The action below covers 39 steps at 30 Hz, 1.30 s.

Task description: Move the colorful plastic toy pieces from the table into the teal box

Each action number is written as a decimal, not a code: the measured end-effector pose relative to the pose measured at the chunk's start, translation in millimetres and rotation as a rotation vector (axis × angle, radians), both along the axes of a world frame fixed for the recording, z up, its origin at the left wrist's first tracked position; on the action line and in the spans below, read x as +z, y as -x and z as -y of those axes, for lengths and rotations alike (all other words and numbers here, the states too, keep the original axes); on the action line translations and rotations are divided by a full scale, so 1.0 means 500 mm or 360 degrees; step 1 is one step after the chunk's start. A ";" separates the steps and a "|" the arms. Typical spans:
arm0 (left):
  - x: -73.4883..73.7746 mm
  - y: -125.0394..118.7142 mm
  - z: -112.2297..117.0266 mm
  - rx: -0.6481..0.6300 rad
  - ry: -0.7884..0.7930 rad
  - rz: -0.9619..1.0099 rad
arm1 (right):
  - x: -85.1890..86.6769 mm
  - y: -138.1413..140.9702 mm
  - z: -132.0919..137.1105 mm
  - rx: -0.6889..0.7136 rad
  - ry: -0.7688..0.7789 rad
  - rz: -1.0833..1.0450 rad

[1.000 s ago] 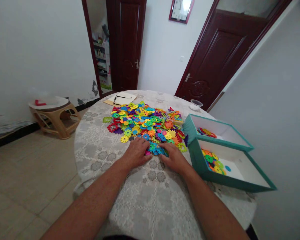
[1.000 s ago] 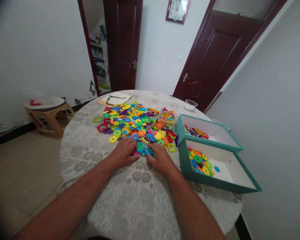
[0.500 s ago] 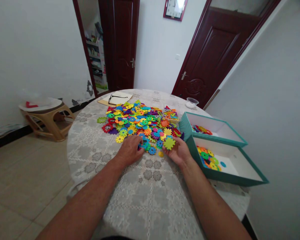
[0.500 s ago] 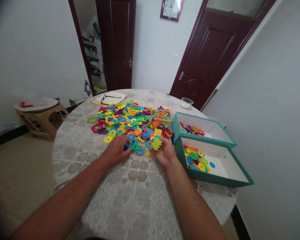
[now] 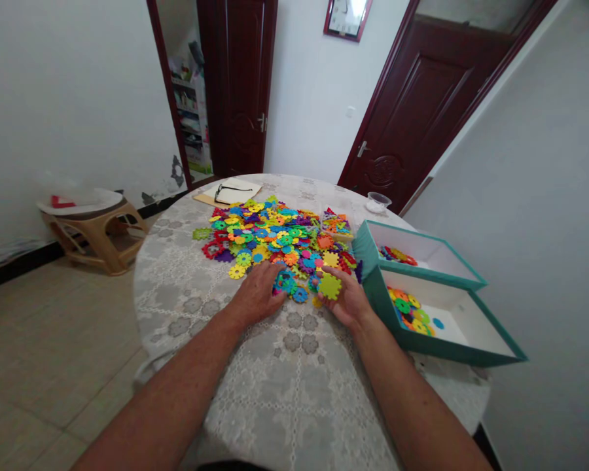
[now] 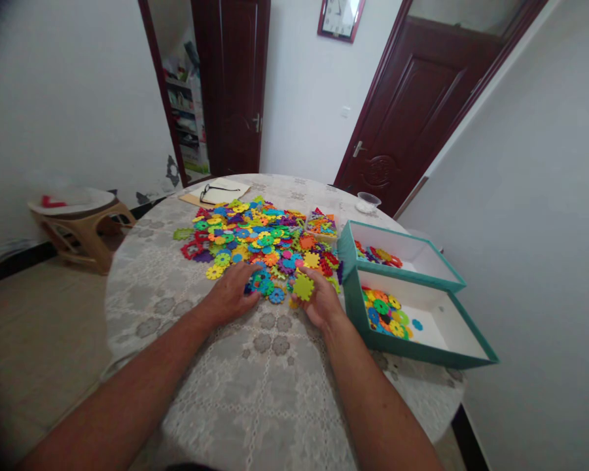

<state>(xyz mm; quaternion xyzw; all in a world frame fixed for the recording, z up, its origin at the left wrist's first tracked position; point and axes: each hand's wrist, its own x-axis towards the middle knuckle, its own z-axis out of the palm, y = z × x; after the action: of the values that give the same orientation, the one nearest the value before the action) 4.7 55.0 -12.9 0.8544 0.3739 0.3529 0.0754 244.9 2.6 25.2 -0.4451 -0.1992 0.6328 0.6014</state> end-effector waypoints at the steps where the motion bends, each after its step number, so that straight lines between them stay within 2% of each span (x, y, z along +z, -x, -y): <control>1: 0.002 0.000 0.001 -0.0012 0.0015 0.0018 | 0.002 -0.001 0.000 0.0017 -0.0023 -0.0037; 5: 0.007 -0.002 0.001 -0.0043 0.0117 0.0133 | 0.003 -0.011 0.000 0.0088 -0.0116 -0.0232; 8: 0.012 -0.002 0.003 -0.0097 0.0149 0.0207 | 0.000 -0.016 -0.001 0.0063 -0.0153 -0.0305; 13: 0.030 0.001 0.009 -0.0217 0.0211 0.0258 | 0.003 -0.001 0.000 -0.0118 -0.0298 -0.0032; 16: 0.039 0.002 0.012 -0.0222 0.0305 0.0285 | 0.013 0.013 0.006 -0.0147 -0.0365 0.0287; 19: 0.042 0.002 0.012 -0.0202 0.0439 0.0342 | 0.018 0.021 0.015 0.0052 -0.0402 0.0641; 23: 0.045 0.001 0.010 -0.0083 0.0587 0.0484 | 0.005 0.027 0.026 0.0340 -0.0601 0.1421; 27: 0.053 0.000 0.010 0.0016 0.0639 0.0529 | -0.013 0.040 0.026 0.0371 -0.0831 0.2283; 30: 0.055 -0.001 0.010 0.0020 0.0659 0.0539 | -0.017 0.053 0.022 0.0509 -0.0933 0.2659; 33: 0.050 0.000 0.009 0.0014 0.0664 0.0571 | -0.020 0.059 0.021 0.0641 -0.0937 0.2752; 35: 0.045 0.000 0.008 0.0016 0.0652 0.0578 | -0.023 0.059 0.024 0.0624 -0.0906 0.2732; 37: 0.040 -0.001 0.006 0.0020 0.0629 0.0564 | -0.025 0.056 0.027 0.0522 -0.0912 0.2578; 39: 0.039 -0.001 0.005 0.0021 0.0595 0.0534 | -0.021 0.055 0.030 0.0394 -0.0903 0.2268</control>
<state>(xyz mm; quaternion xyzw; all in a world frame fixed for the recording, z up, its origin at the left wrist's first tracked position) 5.1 52.6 6.4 0.7527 0.4205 0.4148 0.2909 217.6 -12.1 14.7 -0.5482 -0.7404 0.1813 0.3441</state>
